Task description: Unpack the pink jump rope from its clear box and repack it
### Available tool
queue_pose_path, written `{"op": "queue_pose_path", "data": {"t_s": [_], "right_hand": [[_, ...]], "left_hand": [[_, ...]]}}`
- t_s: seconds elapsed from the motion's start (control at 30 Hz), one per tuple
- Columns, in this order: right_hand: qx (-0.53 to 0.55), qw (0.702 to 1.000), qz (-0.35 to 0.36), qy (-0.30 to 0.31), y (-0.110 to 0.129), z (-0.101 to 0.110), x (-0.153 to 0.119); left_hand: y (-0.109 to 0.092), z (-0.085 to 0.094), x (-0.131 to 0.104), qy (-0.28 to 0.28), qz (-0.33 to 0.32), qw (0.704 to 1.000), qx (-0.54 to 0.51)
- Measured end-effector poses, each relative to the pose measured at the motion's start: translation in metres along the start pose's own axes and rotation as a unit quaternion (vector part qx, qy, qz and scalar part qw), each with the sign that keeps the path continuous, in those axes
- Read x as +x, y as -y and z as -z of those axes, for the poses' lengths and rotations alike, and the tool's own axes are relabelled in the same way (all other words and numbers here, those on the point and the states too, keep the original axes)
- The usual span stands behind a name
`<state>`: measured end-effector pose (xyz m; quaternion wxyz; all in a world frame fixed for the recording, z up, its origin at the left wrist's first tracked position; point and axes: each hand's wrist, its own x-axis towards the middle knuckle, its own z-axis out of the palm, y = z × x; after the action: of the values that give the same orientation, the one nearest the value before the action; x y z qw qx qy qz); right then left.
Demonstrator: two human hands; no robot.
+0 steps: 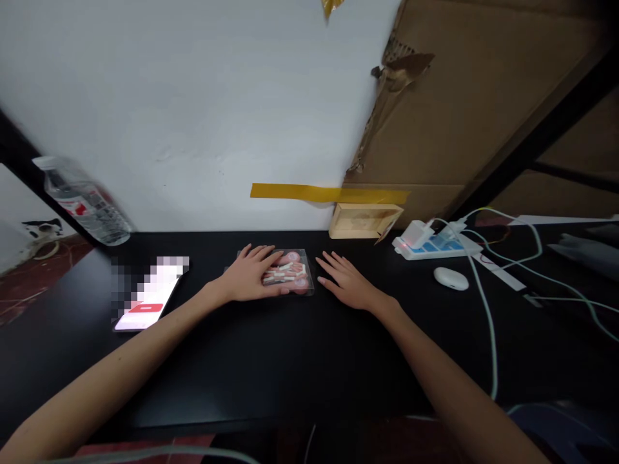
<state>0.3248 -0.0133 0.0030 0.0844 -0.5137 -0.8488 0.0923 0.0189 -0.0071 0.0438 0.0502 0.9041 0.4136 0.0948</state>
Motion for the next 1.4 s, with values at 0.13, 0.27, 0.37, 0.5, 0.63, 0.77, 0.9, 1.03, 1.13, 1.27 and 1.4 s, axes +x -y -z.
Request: {"op": "queue_pose_path", "data": {"t_s": [0.13,0.27,0.37,0.5,0.63,0.77,0.9,1.03,1.13,1.27,1.4], "right_hand": [[0.054,0.998,-0.011,-0.014,0.006,-0.001,0.000],[0.090,0.995,0.014,-0.035,0.013,-0.003,0.000],[0.074,0.996,0.035,-0.040,0.014,-0.005,0.001],[0.049,0.997,0.055,-0.040,0.010,-0.005,0.001],[0.030,0.997,0.061,-0.025,0.010,0.000,-0.002],[0.027,0.998,0.058,0.026,0.016,0.007,-0.005],[0.049,0.998,0.026,0.026,0.022,0.008,-0.004],[0.091,0.995,0.026,0.035,0.017,0.008,-0.003],[0.126,0.990,0.028,0.049,0.010,0.012,-0.004],[0.151,0.986,0.029,0.060,0.008,0.018,-0.007],[0.172,0.983,0.031,0.057,0.008,0.021,-0.009]], "left_hand": [[0.002,0.000,0.000,-0.012,-0.002,1.000,0.001],[0.002,0.000,0.000,-0.011,-0.004,1.000,0.003],[0.001,0.000,0.000,-0.014,-0.006,1.000,0.000],[0.001,0.001,0.000,-0.011,-0.005,1.000,0.002],[0.002,0.001,0.000,0.004,-0.003,1.000,0.009],[0.003,0.000,0.000,0.003,-0.015,1.000,0.009],[0.003,0.001,-0.001,0.001,-0.018,1.000,0.015],[0.002,0.001,-0.001,-0.006,-0.023,1.000,0.010],[0.002,0.001,-0.001,-0.015,-0.025,1.000,0.006],[0.002,0.001,-0.001,-0.017,-0.028,0.999,0.002],[0.003,0.002,-0.002,-0.010,-0.024,1.000,0.009]]}}
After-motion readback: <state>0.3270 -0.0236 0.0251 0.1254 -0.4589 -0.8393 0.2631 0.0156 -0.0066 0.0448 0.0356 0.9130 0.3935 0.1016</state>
